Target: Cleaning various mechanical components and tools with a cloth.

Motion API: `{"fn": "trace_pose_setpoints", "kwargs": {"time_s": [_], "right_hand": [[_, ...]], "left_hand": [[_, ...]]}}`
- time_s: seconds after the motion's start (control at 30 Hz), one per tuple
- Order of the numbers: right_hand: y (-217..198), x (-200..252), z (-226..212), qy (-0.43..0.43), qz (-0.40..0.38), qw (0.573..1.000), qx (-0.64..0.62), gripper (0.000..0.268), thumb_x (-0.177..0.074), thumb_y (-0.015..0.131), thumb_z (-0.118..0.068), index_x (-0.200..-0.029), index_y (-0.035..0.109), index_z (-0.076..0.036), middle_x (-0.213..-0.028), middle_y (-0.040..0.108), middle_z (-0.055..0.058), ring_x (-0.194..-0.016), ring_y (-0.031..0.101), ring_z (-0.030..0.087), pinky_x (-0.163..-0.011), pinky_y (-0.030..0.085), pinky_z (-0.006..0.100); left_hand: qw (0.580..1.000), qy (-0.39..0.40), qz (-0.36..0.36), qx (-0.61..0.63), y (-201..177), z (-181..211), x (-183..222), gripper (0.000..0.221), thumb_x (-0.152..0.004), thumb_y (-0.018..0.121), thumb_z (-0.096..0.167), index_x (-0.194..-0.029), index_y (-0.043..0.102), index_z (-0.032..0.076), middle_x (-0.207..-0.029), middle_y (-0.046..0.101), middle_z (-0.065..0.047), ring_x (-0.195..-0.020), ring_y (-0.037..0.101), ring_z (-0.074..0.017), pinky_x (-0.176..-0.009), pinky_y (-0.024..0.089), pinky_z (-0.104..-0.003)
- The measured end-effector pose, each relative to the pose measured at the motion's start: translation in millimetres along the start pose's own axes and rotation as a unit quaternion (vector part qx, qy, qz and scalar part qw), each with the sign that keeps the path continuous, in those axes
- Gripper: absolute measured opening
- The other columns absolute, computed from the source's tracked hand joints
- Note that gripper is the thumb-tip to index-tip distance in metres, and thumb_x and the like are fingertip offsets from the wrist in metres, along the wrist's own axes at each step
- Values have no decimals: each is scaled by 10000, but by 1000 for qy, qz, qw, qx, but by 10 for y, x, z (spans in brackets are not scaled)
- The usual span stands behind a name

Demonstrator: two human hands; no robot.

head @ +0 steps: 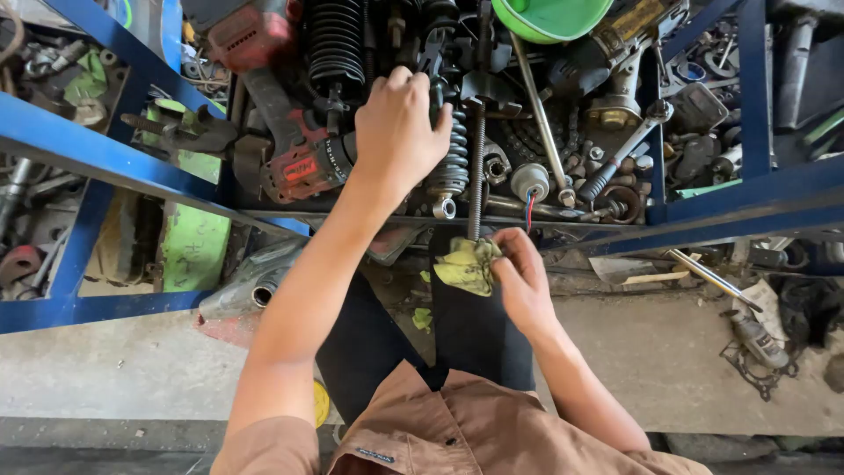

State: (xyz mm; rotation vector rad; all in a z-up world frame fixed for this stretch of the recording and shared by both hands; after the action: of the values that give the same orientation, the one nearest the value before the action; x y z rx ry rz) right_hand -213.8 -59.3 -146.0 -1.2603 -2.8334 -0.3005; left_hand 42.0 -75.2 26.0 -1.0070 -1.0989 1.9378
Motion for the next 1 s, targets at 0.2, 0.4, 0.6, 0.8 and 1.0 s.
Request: {"fn": "trace_pose_setpoints", "kwargs": {"time_s": [0.2,0.4,0.6,0.8,1.0], "right_hand": [[430,-35,-137,242,25,929,-280,431,-877,312,-51,-1217,577,-32,-1077,687,97,-985,680,190,-868,569,348],[415,-257,236,140,-11,954,-265,263,-1109,492,-236,-1198,630,-30,-1033,664,35,-926,645,112,-790,528,284],[420,-172,-25,150,39,970,-189,202,-1057,575,-257,-925,586,-104,-731,580,-4,-623,556,129,-549,459,297],[396,40,-84,133,-36,964,-229,230,-1052,548,-258,-875,479,-128,-696,454,-10,-627,448,128,-560,412,287],[472,211,-57,123,-108,937,-309,227,-1079,547,-268,-919,468,-127,-693,372,-27,-618,347,106,-540,313,270]], "left_hand": [[958,159,174,165,-614,448,757,290,-875,683,19,-1159,634,-9,-1193,619,-160,-1140,591,-349,-993,519,-451],[924,153,146,318,-578,579,1329,229,-864,673,14,-1088,627,17,-1186,650,-137,-1159,619,-352,-1037,510,-445],[904,84,156,390,-593,394,1525,181,-888,680,-6,-1068,672,11,-1141,692,-127,-1087,667,-320,-985,538,-395],[884,83,152,435,-587,314,1536,124,-954,666,10,-1078,662,15,-1132,707,-110,-1077,708,-272,-974,558,-354],[874,65,134,462,-557,334,1476,125,-958,679,42,-1080,670,16,-1138,726,-95,-1008,711,-228,-844,548,-304]]}}
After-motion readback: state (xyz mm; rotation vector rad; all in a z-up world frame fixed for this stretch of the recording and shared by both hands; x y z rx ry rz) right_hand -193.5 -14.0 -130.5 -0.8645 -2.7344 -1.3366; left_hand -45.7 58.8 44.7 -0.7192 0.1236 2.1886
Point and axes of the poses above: each hand's wrist, its own x-axis away from the middle knuckle, its own y-axis out of the palm, z = x × y, the point moved 9 cm from there along -x, towards the middle knuckle
